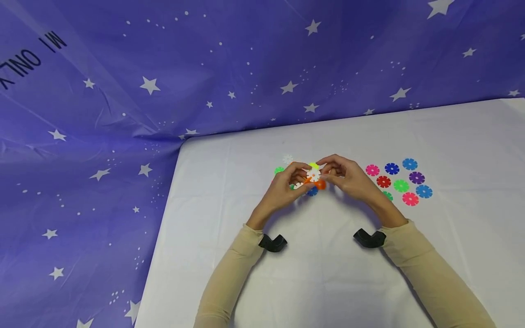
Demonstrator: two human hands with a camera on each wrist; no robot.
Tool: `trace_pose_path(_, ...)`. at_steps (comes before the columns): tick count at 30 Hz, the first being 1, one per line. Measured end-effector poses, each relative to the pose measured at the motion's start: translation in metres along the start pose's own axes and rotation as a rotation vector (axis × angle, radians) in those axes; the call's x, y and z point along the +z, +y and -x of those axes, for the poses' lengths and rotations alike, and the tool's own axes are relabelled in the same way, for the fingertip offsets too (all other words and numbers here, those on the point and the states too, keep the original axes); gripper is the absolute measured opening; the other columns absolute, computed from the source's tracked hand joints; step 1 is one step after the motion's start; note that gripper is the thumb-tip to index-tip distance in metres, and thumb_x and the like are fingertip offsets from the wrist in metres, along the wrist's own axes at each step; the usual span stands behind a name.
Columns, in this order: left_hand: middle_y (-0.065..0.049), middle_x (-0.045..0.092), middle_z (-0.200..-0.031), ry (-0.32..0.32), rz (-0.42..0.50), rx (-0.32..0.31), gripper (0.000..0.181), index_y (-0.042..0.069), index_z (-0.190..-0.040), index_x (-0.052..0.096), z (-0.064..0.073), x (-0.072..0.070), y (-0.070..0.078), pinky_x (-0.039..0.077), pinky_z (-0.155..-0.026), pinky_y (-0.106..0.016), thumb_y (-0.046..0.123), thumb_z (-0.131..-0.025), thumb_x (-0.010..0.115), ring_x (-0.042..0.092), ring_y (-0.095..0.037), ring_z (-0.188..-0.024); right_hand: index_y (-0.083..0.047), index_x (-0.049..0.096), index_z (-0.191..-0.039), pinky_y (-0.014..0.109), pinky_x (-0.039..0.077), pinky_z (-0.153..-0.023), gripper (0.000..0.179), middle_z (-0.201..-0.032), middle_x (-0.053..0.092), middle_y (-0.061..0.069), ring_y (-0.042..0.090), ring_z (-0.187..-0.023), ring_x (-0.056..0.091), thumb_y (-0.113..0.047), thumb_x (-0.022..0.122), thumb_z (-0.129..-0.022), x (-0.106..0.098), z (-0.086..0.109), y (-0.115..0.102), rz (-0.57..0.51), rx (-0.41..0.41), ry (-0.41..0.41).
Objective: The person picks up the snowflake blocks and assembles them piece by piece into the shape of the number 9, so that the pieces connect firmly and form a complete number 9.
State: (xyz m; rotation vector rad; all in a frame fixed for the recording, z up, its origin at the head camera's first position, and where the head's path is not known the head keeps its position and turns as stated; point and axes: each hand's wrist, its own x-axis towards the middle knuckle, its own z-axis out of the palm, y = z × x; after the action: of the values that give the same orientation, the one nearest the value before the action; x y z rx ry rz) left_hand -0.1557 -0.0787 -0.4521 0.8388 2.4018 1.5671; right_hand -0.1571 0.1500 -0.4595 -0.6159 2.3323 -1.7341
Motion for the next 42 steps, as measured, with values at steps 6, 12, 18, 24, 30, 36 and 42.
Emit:
trace_pose_path(6,-0.015,0.069,-0.106,0.050,-0.125,0.084,0.043,0.004,-0.129,0.059,0.001,-0.009,-0.002,0.056,-0.081,-0.030,0.013,-0.089,0.072,0.069,-0.018,-0.089,-0.004,0.065,-0.114,0.022,0.043,-0.065,0.028,-0.085,0.059,0.006,0.019,-0.075,0.050,-0.007,0.073,-0.087,0.000,-0.002,0.011,0.245,0.079,-0.112)
trace_pose_path(12,-0.017,0.070,-0.110,0.015,-0.172,0.121,0.040,0.004,-0.127,0.060,0.001,-0.016,0.001,0.054,-0.082,-0.022,0.010,-0.090,0.071,0.068,-0.018,-0.090,-0.003,0.060,-0.130,0.029,0.038,-0.068,0.048,-0.082,0.052,0.004,0.018,-0.077,0.046,-0.011,0.075,-0.085,0.006,-0.002,0.018,0.409,0.087,-0.188)
trace_pose_path(18,-0.010,0.067,-0.124,-0.022,-0.168,0.141,0.041,0.004,-0.130,0.061,0.002,-0.018,0.003,0.053,-0.088,-0.021,0.009,-0.090,0.070,0.068,-0.015,-0.098,-0.003,0.065,-0.113,0.030,0.037,-0.067,0.032,-0.079,0.051,0.003,0.016,-0.073,0.046,-0.007,0.076,-0.083,0.012,-0.002,0.020,0.477,0.067,-0.167)
trace_pose_path(24,-0.011,0.068,-0.115,-0.020,-0.165,0.158,0.041,0.002,-0.127,0.063,0.004,-0.020,0.005,0.053,-0.085,-0.022,0.005,-0.087,0.072,0.067,-0.015,-0.091,-0.005,0.060,-0.102,0.031,0.038,-0.066,0.029,-0.080,0.051,0.004,0.017,-0.072,0.046,-0.011,0.079,-0.081,0.013,-0.002,0.020,0.497,0.087,-0.167)
trace_pose_path(30,-0.013,0.067,-0.106,0.017,-0.232,0.161,0.038,0.001,-0.124,0.064,0.006,-0.022,0.008,0.053,-0.082,-0.020,0.005,-0.087,0.072,0.068,-0.018,-0.087,-0.010,0.060,-0.098,0.029,0.042,-0.066,0.021,-0.081,0.057,0.001,0.017,-0.074,0.050,-0.007,0.075,-0.085,0.010,-0.002,0.021,0.460,0.043,-0.138)
trace_pose_path(36,-0.007,0.068,-0.103,0.055,-0.329,0.105,0.036,0.005,-0.121,0.067,0.006,-0.021,0.009,0.052,-0.073,-0.018,0.006,-0.086,0.073,0.067,-0.015,-0.081,-0.008,0.061,-0.095,0.020,0.046,-0.067,0.019,-0.086,0.064,0.004,0.017,-0.075,0.054,-0.003,0.076,-0.084,0.008,-0.002,0.016,0.329,-0.038,0.008)
trace_pose_path(42,-0.007,0.069,-0.098,0.042,-0.323,0.046,0.033,0.003,-0.117,0.069,0.004,-0.020,0.008,0.052,-0.071,-0.018,0.009,-0.085,0.074,0.066,-0.013,-0.077,-0.004,0.062,-0.098,0.016,0.047,-0.067,0.020,-0.084,0.066,0.007,0.015,-0.072,0.058,0.002,0.074,-0.083,0.008,-0.001,0.009,0.227,-0.087,0.085)
